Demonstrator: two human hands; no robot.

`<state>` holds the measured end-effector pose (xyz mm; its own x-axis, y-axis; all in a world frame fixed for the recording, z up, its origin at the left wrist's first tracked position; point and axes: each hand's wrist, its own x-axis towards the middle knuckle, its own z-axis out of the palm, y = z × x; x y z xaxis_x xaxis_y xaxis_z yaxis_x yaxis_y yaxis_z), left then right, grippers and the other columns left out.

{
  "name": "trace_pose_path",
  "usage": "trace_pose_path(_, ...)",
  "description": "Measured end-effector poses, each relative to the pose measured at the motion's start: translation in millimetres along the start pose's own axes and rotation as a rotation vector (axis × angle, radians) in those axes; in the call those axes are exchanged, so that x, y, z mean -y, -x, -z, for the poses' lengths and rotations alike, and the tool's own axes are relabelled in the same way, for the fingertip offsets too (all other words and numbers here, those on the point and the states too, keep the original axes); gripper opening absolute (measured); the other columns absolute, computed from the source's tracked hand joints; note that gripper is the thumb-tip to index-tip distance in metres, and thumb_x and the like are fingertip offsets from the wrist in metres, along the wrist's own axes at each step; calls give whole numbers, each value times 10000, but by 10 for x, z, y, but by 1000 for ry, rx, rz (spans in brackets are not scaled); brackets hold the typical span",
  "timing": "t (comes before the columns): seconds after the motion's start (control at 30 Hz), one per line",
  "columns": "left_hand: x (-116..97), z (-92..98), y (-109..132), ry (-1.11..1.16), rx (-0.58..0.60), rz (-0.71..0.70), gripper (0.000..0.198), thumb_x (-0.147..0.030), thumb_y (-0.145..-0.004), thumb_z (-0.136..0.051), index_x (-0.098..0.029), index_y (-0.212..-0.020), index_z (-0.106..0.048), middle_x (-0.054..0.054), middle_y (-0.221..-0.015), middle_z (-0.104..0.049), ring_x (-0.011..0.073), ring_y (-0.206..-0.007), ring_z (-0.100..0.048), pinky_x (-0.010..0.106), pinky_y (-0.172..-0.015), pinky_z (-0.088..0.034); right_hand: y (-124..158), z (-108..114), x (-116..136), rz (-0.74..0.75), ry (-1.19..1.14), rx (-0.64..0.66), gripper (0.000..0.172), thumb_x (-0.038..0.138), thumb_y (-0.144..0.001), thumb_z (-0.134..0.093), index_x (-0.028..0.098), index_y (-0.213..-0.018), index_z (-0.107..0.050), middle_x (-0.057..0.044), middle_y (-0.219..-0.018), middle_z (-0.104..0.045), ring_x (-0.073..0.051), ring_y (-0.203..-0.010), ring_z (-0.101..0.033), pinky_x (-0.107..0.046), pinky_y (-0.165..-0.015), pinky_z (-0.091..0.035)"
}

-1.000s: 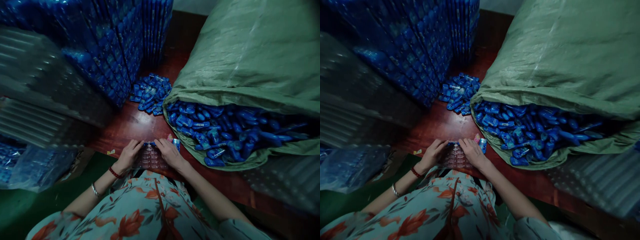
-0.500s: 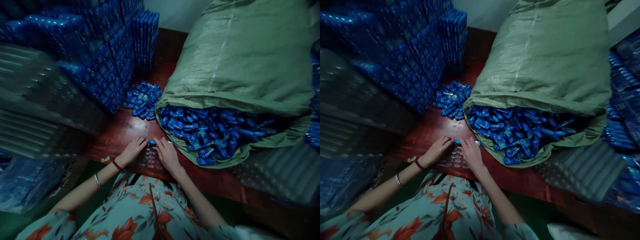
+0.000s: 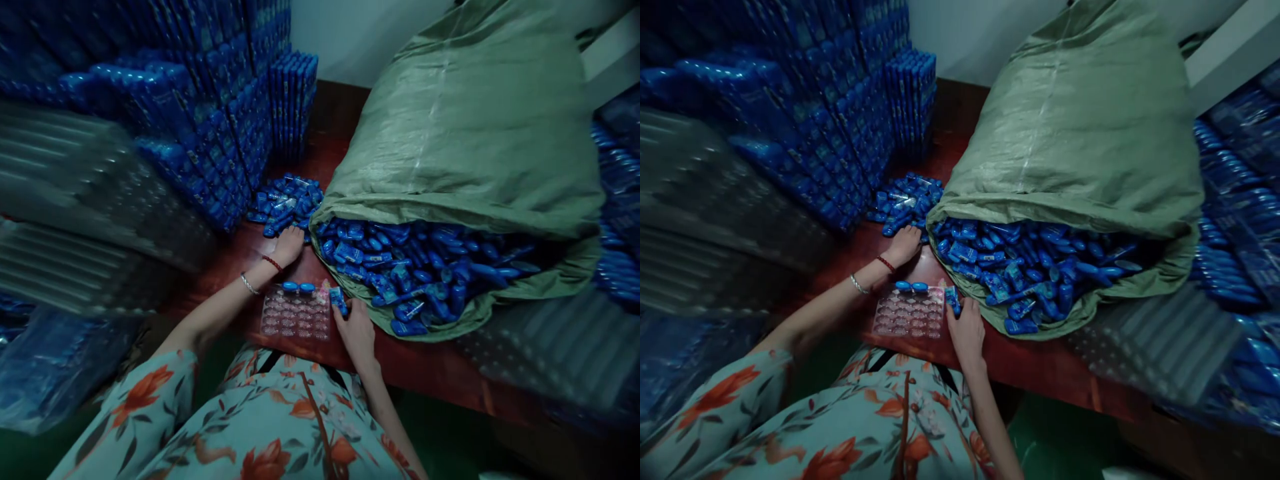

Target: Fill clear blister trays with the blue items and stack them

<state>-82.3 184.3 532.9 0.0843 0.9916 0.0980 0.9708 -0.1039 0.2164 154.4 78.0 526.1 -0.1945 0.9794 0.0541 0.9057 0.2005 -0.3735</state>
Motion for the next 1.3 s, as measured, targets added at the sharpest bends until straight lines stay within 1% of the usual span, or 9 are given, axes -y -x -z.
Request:
trace_pose_path(0.1, 104, 56, 128, 6, 28, -33, 197, -132, -881, -436, -65, -1004, -575, 170, -990, -608, 264, -979, -545, 391, -865, -397, 97, 90, -121, -34, -203, 21, 306, 441, -885, -392, 170, -957, -516, -88, -852, -611, -210, -714, -600, -316, -619, -465)
trace_pose_path(0.23, 244, 288, 708, 256, -92, -7, 234, -244, -923, -411, -132, -1074, -550, 109, -1033, -599, 199, -942, -567, 325, -834, -442, 221, 225, -180, -8, -510, -1, 248, 382, -877, -478, 194, -1030, -533, -69, -938, -640, -175, -747, -616, -293, -684, -496)
trace_pose_path(0.4, 152, 520, 1680, 612, -315, 265, 196, -313, -868, -535, -158, -979, -578, 38, -887, -605, 142, -791, -591, 243, -692, -483, 116, 198, 54, 302, -538, 78, 274, 228, -911, -416, 224, -1170, -507, -65, -1087, -617, -178, -996, -594, -323, -870, -479)
trace_pose_path(0.53, -80, 472, 2054, 646, -352, 378, 167, -288, -839, -582, -168, -955, -581, 34, -881, -614, 145, -801, -599, 253, -712, -498, -100, 118, 192, 584, -394, 162, 325, 124, -892, -382, 193, -1183, -510, -90, -1076, -608, -193, -1024, -576, -348, -895, -482)
trace_pose_path(0.7, -263, 296, 1950, 559, -311, 143, 234, -157, -890, -440, -183, -1085, -568, 74, -992, -599, 162, -917, -578, 300, -803, -499, -244, 162, 226, 784, -83, 209, 391, 55, -864, -342, 178, -1168, -556, -118, -1025, -601, -209, -942, -577, -359, -821, -501)
trace_pose_path(0.8, -278, 233, 1855, 425, -236, -30, 337, -117, -901, -373, -208, -1186, -529, 93, -1067, -575, 175, -959, -553, 324, -803, -506, -261, 232, 299, 817, 41, 226, 378, 60, -867, -357, 187, -1155, -567, -111, -1012, -602, -203, -904, -572, -352, -799, -491)
trace_pose_path(0.97, -292, 235, 1724, 206, -133, -228, 325, -106, -902, -357, -146, -1195, -491, 122, -1049, -580, 209, -976, -535, 367, -820, -503, -256, 277, 540, 843, 189, 271, 315, 83, -875, -406, 165, -1113, -595, -110, -936, -612, -213, -864, -577, -354, -776, -480)
trace_pose_path(1.13, -382, 265, 1553, 86, 101, -318, 259, -69, -874, -375, -129, -1068, -536, 108, -989, -590, 214, -958, -539, 380, -873, -463, -162, 204, 592, 782, 189, 208, 332, 108, -879, -435, 182, -1170, -575, -110, -944, -613, -211, -865, -584, -353, -774, -469)
trace_pose_path(1.3, -368, 334, 1540, 7, 59, -371, 336, -85, -871, -388, -133, -1189, -486, 109, -1009, -595, 214, -943, -548, 360, -844, -447, -154, 282, 247, 647, -17, 15, 364, 247, -928, -409, 237, -1278, -508, -64, -864, -607, -170, -767, -580, -291, -712, -464)
